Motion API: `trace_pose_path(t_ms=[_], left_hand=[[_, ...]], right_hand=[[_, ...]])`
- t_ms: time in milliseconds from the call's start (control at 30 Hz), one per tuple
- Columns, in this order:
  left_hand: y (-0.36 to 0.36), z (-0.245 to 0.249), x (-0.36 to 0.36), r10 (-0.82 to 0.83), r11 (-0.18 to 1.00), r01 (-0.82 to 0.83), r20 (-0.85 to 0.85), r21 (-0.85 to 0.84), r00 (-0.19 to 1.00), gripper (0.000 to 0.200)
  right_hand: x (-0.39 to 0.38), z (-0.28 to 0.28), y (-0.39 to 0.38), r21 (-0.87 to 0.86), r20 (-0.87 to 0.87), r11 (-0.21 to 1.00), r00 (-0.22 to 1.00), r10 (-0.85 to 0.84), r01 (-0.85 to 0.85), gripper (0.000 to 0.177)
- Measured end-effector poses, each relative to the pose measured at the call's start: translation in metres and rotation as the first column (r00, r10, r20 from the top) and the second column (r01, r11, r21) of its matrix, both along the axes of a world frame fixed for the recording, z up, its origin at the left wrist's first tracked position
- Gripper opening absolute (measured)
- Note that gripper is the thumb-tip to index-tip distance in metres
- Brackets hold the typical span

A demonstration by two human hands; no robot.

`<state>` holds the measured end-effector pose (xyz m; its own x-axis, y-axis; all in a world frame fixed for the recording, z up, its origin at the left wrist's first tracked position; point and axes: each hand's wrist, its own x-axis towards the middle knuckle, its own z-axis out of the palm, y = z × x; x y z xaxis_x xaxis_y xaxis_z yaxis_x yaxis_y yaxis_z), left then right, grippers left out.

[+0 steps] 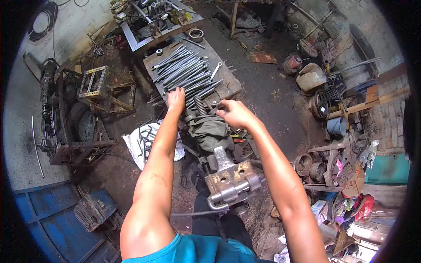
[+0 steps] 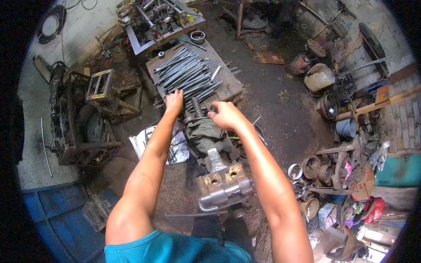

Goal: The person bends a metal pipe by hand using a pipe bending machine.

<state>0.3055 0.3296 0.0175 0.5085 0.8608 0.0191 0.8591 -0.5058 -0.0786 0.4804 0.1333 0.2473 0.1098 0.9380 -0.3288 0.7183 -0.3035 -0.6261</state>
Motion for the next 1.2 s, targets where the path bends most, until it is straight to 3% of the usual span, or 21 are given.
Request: trace_pose_path(t_ms=[267,367,400,433,500,533,600,633,667,733,767,800,833,867,900,933,967,1067,1200], left_hand=[[0.009,0.0,-0.001,0.006,0.995,-0.015,-0.087,-0.1,0.996,0.028],[0.008,0.005,-0.004,0.015,0.997,-0.018,-0.047,-0.076,0.999,0.027],[0.01,0.008,-0.005,0.011,1.0,-0.01,0.055,-0.017,0.998,0.023],[0.007,0.025,-0.004,0.014,1.0,-0.013,0.055,-0.015,0.998,0.023],[0.004,0.072,-0.007,0.202,0.976,-0.153,0.383,-0.154,0.901,0.02],[-0.004,0.095,-0.01,0.278,0.96,-0.212,0.564,-0.18,0.778,0.021],[-0.006,0.12,-0.032,0.336,0.939,-0.187,0.651,-0.289,0.681,0.024],[-0.013,0.132,-0.045,0.353,0.93,-0.145,0.71,-0.338,0.61,0.026],[-0.031,0.159,-0.056,0.443,0.86,-0.029,0.717,-0.509,0.539,0.028],[-0.075,0.2,-0.076,0.486,0.781,0.262,0.815,-0.567,0.315,0.023],[-0.1,0.222,-0.084,0.507,0.748,0.366,0.832,-0.554,0.225,0.023],[-0.128,0.245,-0.089,0.504,0.752,0.355,0.832,-0.555,0.232,0.023],[-0.159,0.269,-0.091,0.512,0.746,0.412,0.846,-0.523,0.147,0.023],[-0.189,0.29,-0.093,0.518,0.742,0.467,0.854,-0.481,0.057,0.023],[-0.215,0.306,-0.096,0.464,0.771,0.439,0.879,-0.463,0.112,0.024],[-0.244,0.322,-0.095,0.476,0.774,0.418,0.873,-0.475,0.111,0.024],[-0.273,0.333,-0.093,0.493,0.776,0.396,0.864,-0.491,0.105,0.024],[-0.343,0.346,-0.084,0.433,0.81,0.389,0.895,-0.438,0.106,0.028],[-0.414,0.341,-0.068,0.674,0.688,0.489,0.723,-0.537,-0.155,0.033]], right_hand=[[-0.004,0.002,0.005,0.012,-0.038,1.0,0.999,-0.007,0.007,0.04],[-0.005,0.002,0.008,0.023,-0.029,0.999,0.999,0.036,-0.035,0.04],[-0.003,0.003,0.007,0.027,-0.035,1.0,0.999,0.016,-0.015,0.04],[-0.002,0.005,0.005,0.031,-0.042,1.0,0.999,-0.001,0.003,0.04],[0.003,0.003,0.001,0.07,-0.046,0.997,0.999,-0.023,0.026,0.038],[0.007,0.003,-0.003,0.079,-0.136,0.993,0.987,-0.081,0.092,0.038],[0.009,0.006,-0.01,0.093,-0.325,0.964,0.922,-0.209,0.251,0.037],[0.02,-0.022,-0.007,0.127,-0.426,0.944,0.876,-0.225,0.305,0.035],[0.022,-0.021,-0.011,0.164,-0.517,0.903,0.814,-0.264,0.397,0.033],[0.021,-0.011,-0.03,0.244,-0.595,0.784,0.727,-0.343,0.57,0.03],[0.014,0.014,-0.047,0.111,-0.681,0.749,0.599,-0.421,0.653,0.04],[0.006,0.032,-0.063,0.056,-0.882,0.726,0.375,-0.287,0.685,0.047],[-0.001,0.046,-0.082,-0.014,-0.986,0.714,0.109,-0.127,0.7,0.055],[-0.006,0.062,-0.104,-0.083,-0.984,0.805,-0.175,0.027,0.588,0.061],[-0.01,0.076,-0.127,-0.101,-0.877,0.886,-0.46,0.135,0.453,0.067],[-0.016,0.088,-0.148,-0.094,-0.798,0.911,-0.577,0.172,0.402,0.07],[-0.022,0.098,-0.169,-0.091,-0.738,0.925,-0.648,0.186,0.369,0.071],[-0.03,0.113,-0.227,-0.075,-0.717,0.923,-0.664,0.212,0.377,0.074],[-0.021,0.115,-0.294,-0.059,-0.668,0.932,-0.708,0.229,0.358,0.073]])
